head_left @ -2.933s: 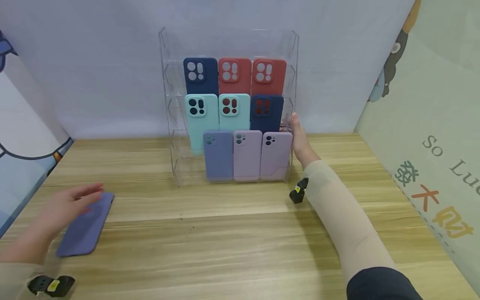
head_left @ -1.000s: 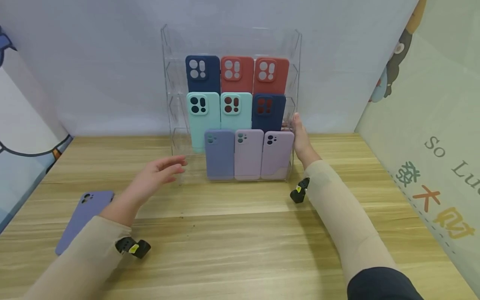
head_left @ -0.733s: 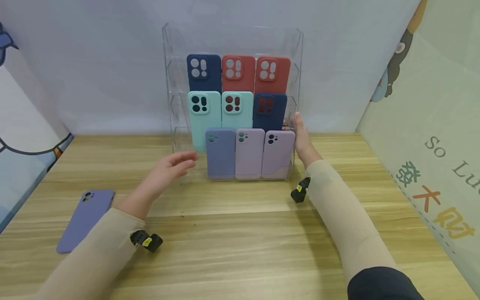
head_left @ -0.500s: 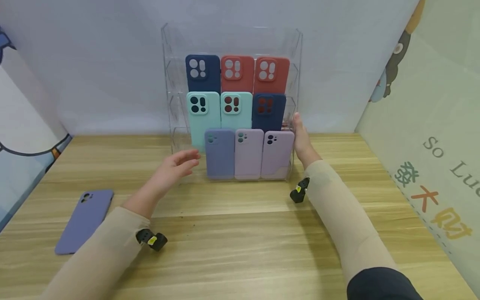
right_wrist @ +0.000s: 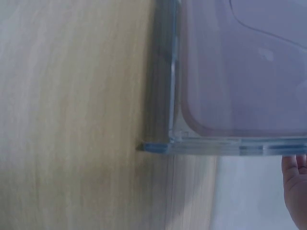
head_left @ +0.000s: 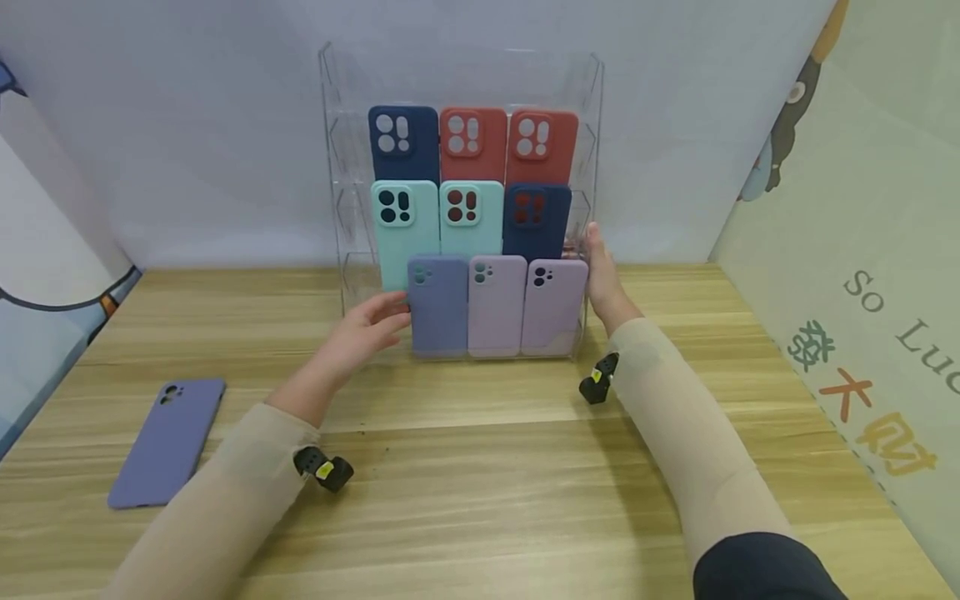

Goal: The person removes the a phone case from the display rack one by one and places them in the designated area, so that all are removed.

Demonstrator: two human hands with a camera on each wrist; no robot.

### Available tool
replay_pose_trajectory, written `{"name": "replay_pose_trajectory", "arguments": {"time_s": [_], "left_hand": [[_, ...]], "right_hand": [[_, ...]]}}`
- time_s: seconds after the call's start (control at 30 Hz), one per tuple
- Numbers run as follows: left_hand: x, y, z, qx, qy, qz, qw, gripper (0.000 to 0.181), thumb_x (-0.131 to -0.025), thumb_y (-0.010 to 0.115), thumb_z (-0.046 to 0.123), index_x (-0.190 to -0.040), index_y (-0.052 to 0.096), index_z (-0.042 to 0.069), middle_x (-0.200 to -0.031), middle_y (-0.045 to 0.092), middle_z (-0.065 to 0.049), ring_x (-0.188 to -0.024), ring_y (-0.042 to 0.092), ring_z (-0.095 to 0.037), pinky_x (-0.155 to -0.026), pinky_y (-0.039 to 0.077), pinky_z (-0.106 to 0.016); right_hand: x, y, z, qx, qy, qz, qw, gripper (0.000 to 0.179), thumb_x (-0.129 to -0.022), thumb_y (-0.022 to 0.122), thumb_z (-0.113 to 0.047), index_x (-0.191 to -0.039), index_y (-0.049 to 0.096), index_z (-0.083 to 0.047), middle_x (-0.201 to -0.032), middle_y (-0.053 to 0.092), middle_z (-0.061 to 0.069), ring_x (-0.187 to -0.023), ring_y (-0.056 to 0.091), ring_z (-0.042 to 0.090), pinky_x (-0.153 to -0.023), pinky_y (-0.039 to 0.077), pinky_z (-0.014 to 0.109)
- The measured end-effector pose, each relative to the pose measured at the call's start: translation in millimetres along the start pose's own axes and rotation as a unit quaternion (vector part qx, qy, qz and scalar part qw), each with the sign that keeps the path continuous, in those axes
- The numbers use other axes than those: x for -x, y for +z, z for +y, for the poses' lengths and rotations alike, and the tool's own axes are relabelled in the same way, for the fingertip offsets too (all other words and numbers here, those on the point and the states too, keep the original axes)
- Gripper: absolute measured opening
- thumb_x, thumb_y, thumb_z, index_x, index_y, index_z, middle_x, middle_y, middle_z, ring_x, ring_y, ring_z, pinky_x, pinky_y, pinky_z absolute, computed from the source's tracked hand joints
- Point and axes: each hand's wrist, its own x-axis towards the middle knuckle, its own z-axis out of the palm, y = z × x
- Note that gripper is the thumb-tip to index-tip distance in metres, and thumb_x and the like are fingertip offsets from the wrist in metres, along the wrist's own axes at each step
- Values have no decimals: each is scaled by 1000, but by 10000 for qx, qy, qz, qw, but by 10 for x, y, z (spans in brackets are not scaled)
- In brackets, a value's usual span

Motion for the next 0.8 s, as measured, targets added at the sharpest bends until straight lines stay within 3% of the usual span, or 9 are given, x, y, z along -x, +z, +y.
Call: {"name": "replay_pose_trajectory", "arguments": {"time_s": [0.1,0.2,0.33,0.43,0.6,0.8], "left_hand": [[-36,25,-8,-159,26,163,9997,52,-97,48,12,-142,28,-4,-138,39,-27,-126,40,-36,-100,39,-46],[-86,56,-5,-588,133,442,9972,48,-95,51,8,-138,35,-8,-131,46,-29,-119,47,-38,-98,42,-45],[-135,93,-3,-1227,232,805,9889,41,-95,53,8,-131,44,-9,-122,53,-28,-112,53,-39,-94,45,-44],[-154,110,1,-1531,244,925,9836,37,-96,52,10,-127,48,-10,-120,55,-27,-110,54,-38,-90,47,-45],[-159,122,10,-1557,316,881,9834,34,-96,51,11,-125,52,-7,-119,57,-24,-105,57,-36,-85,50,-44],[-160,117,-15,-1446,656,937,9829,31,-96,52,13,-121,56,-4,-115,59,-21,-103,58,-32,-87,49,-43]], "right_hand": [[8,10,-4,13,-18,-20,10000,78,-96,11,-58,-147,15,1,-153,17,14,-139,17,26,-114,12,36],[10,19,1,19,-109,41,9999,81,-95,13,-60,-146,18,2,-150,25,17,-136,25,28,-113,17,38],[16,31,8,-36,-212,106,9997,79,-96,13,-57,-145,21,4,-147,30,20,-134,30,30,-112,20,37],[8,30,18,-96,-217,81,9997,76,-97,12,-55,-146,20,4,-149,25,19,-136,26,30,-112,18,36],[1,27,23,-56,-207,60,9998,77,-97,12,-56,-146,22,2,-150,25,17,-136,26,28,-112,17,36],[0,9,16,58,-162,107,9998,79,-96,13,-59,-145,24,2,-150,26,16,-137,24,27,-113,16,37]]}}
